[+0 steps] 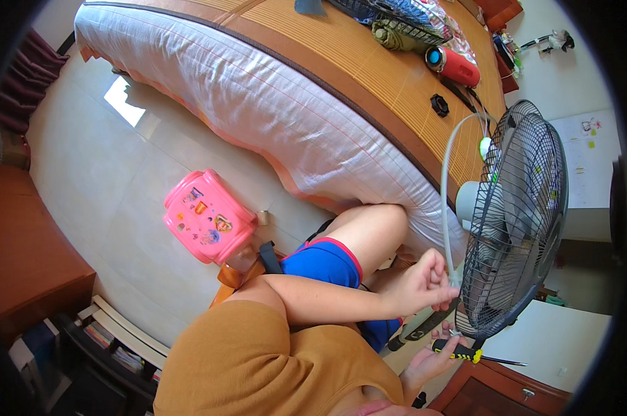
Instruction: The person removes a circular guard ring from a fan's mesh cover by hand. They use a screwdriver to manipulate a screw on the fan's frame while handling the plastic ring and metal mesh guards.
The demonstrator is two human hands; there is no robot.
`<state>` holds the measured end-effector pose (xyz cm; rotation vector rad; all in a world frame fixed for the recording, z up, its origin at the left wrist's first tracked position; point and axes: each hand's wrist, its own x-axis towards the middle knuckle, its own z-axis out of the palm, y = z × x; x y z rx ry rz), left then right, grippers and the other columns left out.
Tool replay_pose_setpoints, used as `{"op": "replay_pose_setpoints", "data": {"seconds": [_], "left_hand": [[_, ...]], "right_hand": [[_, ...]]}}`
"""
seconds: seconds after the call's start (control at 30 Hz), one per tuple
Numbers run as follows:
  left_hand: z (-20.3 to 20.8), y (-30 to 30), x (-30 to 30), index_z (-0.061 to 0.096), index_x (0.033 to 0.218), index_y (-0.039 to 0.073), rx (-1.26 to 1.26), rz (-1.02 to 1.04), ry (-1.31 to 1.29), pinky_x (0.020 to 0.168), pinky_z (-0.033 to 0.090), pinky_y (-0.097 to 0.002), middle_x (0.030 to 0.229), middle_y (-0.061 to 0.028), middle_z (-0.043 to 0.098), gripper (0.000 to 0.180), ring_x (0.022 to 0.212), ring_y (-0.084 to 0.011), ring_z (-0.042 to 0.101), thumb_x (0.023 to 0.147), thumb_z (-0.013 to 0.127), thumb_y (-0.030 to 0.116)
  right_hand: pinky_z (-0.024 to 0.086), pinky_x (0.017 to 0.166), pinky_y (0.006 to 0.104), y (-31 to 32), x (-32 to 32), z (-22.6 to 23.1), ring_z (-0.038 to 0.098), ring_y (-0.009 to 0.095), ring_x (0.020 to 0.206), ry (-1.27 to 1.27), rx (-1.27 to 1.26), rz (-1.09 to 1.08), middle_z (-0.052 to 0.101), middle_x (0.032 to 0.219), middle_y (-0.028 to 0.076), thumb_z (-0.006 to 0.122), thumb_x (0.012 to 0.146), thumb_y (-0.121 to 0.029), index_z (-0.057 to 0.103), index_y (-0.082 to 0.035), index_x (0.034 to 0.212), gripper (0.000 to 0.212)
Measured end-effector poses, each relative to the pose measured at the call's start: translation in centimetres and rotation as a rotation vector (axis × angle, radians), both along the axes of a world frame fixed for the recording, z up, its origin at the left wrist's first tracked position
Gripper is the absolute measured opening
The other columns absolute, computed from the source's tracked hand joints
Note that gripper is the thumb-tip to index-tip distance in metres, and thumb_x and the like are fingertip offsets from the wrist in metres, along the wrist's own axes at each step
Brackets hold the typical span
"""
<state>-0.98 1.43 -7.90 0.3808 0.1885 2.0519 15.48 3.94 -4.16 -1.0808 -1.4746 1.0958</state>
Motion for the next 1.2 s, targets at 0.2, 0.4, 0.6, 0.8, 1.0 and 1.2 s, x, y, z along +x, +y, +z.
{"op": "replay_pose_setpoints", "data": {"seconds": [0.2,0.4,0.6,0.8,1.0,1.2], "left_hand": [[0.7,0.2,-1.8,0.025,0.098,0.011,-0.015,-0.086,-0.024,0.052,0.047,-0.0222,0.077,-0.0080,0.057,0.039,0.065,-0.0160,0.060,0.083,0.061,0.009],[2.9,-0.3,-4.0,0.030,0.105,0.007,-0.147,0.253,0.204,0.063,0.042,-0.0208,0.090,-0.0070,0.049,0.048,0.074,-0.0099,0.049,0.078,0.068,0.015],[5.2,0.2,-4.4,0.019,0.129,0.007,-0.394,0.435,0.591,0.078,0.043,-0.0287,0.118,-0.0125,0.036,0.087,0.112,-0.0211,0.038,0.067,0.078,0.022],[5.8,0.9,-3.7,0.015,0.130,0.005,-0.415,0.522,0.579,0.094,0.034,-0.0385,0.125,-0.0141,0.033,0.095,0.117,-0.0246,0.035,0.064,0.079,0.028],[5.2,1.8,-3.1,0.003,0.139,0.007,-0.278,0.565,0.515,0.094,0.033,-0.0409,0.133,-0.0176,0.024,0.106,0.121,-0.0281,0.032,0.065,0.078,0.022],[7.6,1.6,-3.5,-0.014,0.138,0.002,-0.195,0.479,0.672,0.107,0.013,-0.0381,0.144,-0.0189,0.007,0.109,0.133,-0.0260,0.013,0.068,0.070,0.010]], "right_hand": [[0.044,0.066,0.0302,0.0,-1.6,0.4,0.053,0.022,0.088,0.017,0.036,-0.043,0.049,0.092,0.013,0.049,0.086,-0.015,0.042,-0.001,0.093,0.016],[0.044,0.067,0.0301,1.0,0.3,-0.3,0.052,0.021,0.088,0.024,0.038,-0.016,0.048,0.090,0.011,0.050,0.084,-0.014,0.042,-0.004,0.087,0.013],[0.042,0.071,0.0311,1.6,1.1,-0.5,0.051,0.022,0.095,0.064,0.012,0.034,0.046,0.091,0.008,0.049,0.085,-0.012,0.043,-0.006,0.086,0.009],[0.043,0.069,0.0309,2.4,1.2,-0.4,0.046,0.018,0.078,0.107,0.201,-0.083,0.038,0.078,0.004,0.050,0.081,-0.007,0.038,-0.007,0.078,0.012],[0.040,0.079,0.0338,6.5,5.3,-1.0,0.047,0.018,0.085,0.330,0.127,-0.214,0.044,0.089,0.006,0.052,0.080,-0.010,0.043,-0.007,0.087,0.012],[0.039,0.087,0.0358,11.2,9.9,-1.7,0.049,0.019,0.097,0.734,-0.127,-0.172,0.053,0.101,0.004,0.058,0.080,-0.013,0.053,-0.012,0.092,0.013]]}}
